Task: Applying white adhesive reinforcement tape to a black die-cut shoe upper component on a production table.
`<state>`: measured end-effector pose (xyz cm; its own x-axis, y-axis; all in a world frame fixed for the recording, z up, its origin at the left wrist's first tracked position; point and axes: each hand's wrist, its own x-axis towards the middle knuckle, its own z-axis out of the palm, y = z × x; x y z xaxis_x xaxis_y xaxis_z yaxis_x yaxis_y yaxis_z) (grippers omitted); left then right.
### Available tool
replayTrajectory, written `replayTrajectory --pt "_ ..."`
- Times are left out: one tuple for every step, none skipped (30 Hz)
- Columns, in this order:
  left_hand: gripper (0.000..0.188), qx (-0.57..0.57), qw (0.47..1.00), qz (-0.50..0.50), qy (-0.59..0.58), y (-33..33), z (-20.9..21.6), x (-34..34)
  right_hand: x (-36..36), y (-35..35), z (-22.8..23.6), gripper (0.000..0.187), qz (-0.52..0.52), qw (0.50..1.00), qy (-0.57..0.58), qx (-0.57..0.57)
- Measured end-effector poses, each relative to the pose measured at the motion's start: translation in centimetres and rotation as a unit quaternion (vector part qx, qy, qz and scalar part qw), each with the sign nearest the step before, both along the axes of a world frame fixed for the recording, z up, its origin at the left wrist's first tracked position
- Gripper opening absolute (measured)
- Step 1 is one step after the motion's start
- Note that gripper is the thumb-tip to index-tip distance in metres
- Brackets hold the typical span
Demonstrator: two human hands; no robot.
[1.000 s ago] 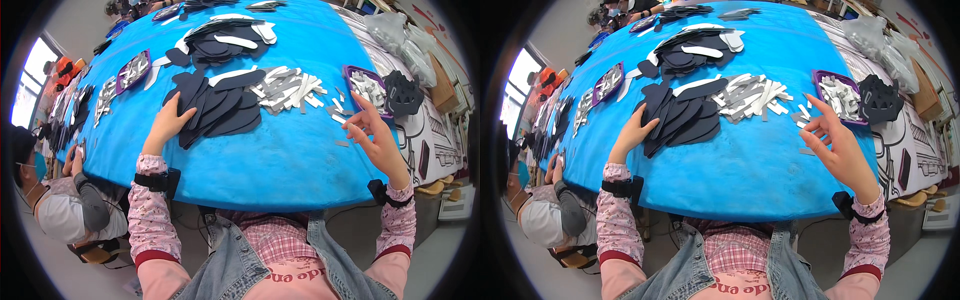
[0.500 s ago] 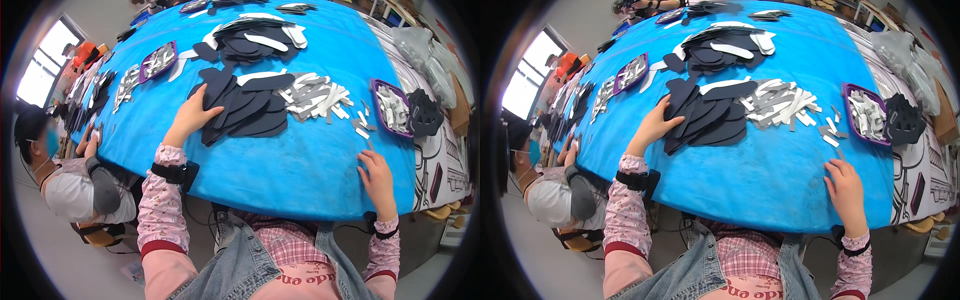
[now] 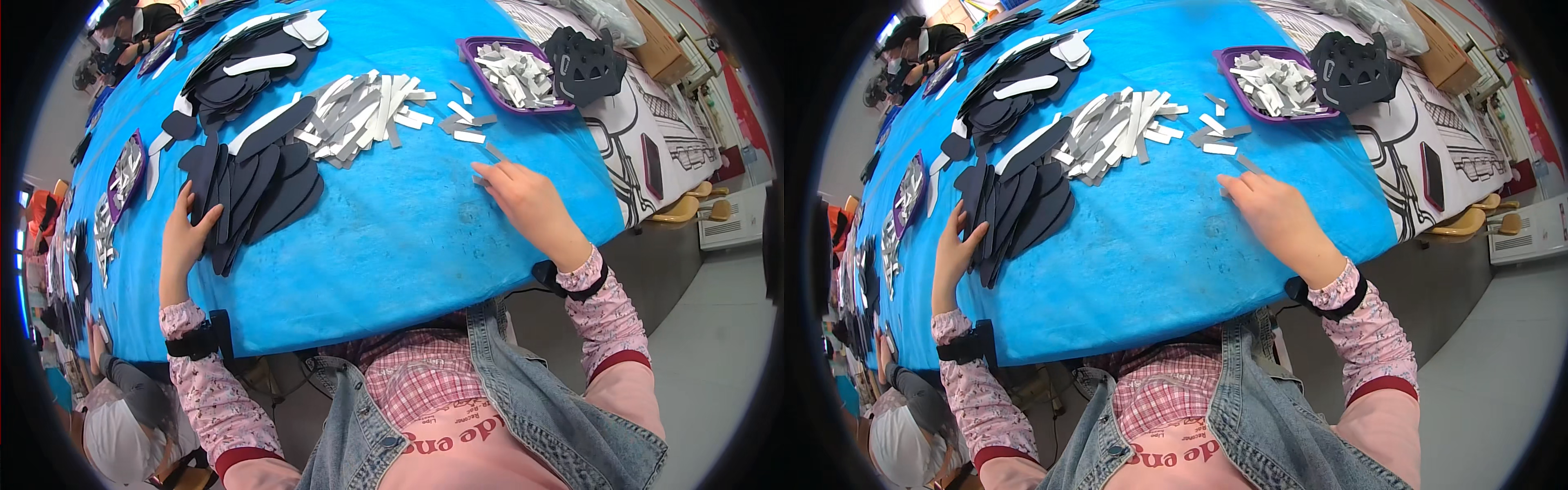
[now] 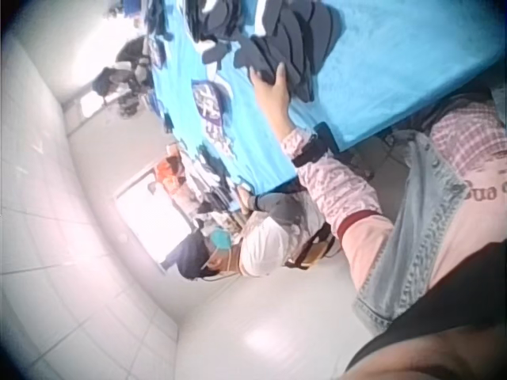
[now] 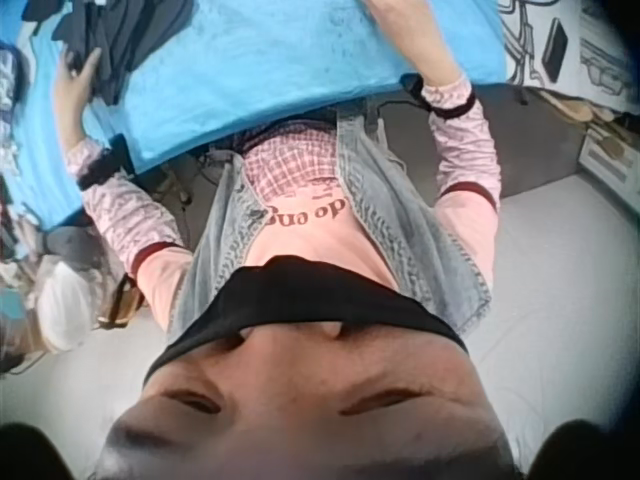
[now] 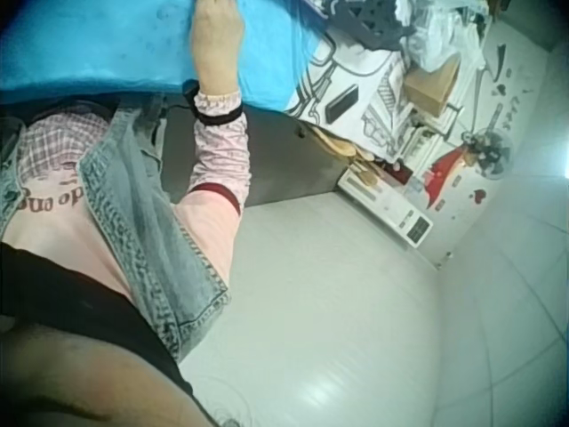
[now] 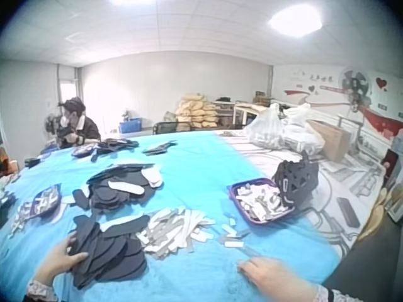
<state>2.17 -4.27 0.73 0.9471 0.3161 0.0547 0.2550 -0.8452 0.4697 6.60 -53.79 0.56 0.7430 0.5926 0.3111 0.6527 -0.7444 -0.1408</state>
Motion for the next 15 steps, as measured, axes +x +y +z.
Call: replayTrajectory --pt "0.077 0.003 1.000 0.002 -0.001 -0.3 0.3 -0.1 0.0 0.2 0.2 0.028 -0.012 1.000 0.005 -0.009" --pt "0.075 0.008 1.000 0.013 0.002 -0.8 0.7 -0.2 0.1 0.4 0.4 0.029 -0.005 1.000 -0.001 0.009" --pt "0.072 0.088 0.995 -0.013 -0.055 -1.6 1.1 -0.3 0.2 0.6 0.8 0.030 -0.009 1.000 -0.003 0.025" --pt "0.069 0.167 0.979 -0.031 -0.108 -2.6 1.6 -0.4 0.3 0.8 1.2 0.031 -0.041 0.999 0.025 0.017" --pt "0.066 0.238 0.963 -0.028 -0.125 -3.9 2.1 -0.4 0.4 1.0 1.8 0.033 -0.008 0.994 0.047 0.101" --pt "0.062 0.176 0.964 -0.094 -0.178 -5.4 2.9 -0.9 0.6 1.2 2.5 0.035 -0.001 0.982 0.094 0.162" --pt "0.059 0.108 0.966 -0.135 -0.192 -7.3 3.6 -1.7 0.9 1.4 3.2 0.037 0.001 0.965 0.144 0.220" --pt "0.059 -0.042 0.968 -0.188 -0.163 -9.7 4.0 -2.2 1.2 1.8 4.1 0.038 0.018 0.955 0.153 0.253" --pt "0.059 -0.167 0.948 -0.230 -0.145 -12.3 4.3 -2.7 1.7 2.5 5.0 0.039 0.058 0.944 0.145 0.292" --pt "0.062 -0.350 0.890 -0.271 -0.111 -15.6 3.8 -3.2 2.2 3.4 5.8 0.040 0.044 0.922 0.189 0.334" --pt "0.067 -0.394 0.866 -0.303 -0.052 -18.7 3.5 -3.9 2.7 4.4 6.5 0.041 0.057 0.897 0.215 0.383" --pt "0.078 -0.484 0.810 -0.330 0.022 -21.9 2.7 -4.2 3.3 5.6 7.1 0.042 0.112 0.863 0.225 0.438" --pt "0.087 -0.512 0.787 -0.339 0.062 -24.9 2.0 -4.5 4.2 7.0 7.6 0.042 0.104 0.835 0.257 0.475" --pt "0.093 -0.562 0.758 -0.322 0.078 -27.5 1.2 -4.6 5.2 8.2 7.9 0.043 0.133 0.799 0.275 0.518" --pt "0.084 -0.587 0.755 -0.288 0.056 -29.6 0.7 -4.6 6.1 9.4 8.0 0.045 0.163 0.760 0.293 0.557"
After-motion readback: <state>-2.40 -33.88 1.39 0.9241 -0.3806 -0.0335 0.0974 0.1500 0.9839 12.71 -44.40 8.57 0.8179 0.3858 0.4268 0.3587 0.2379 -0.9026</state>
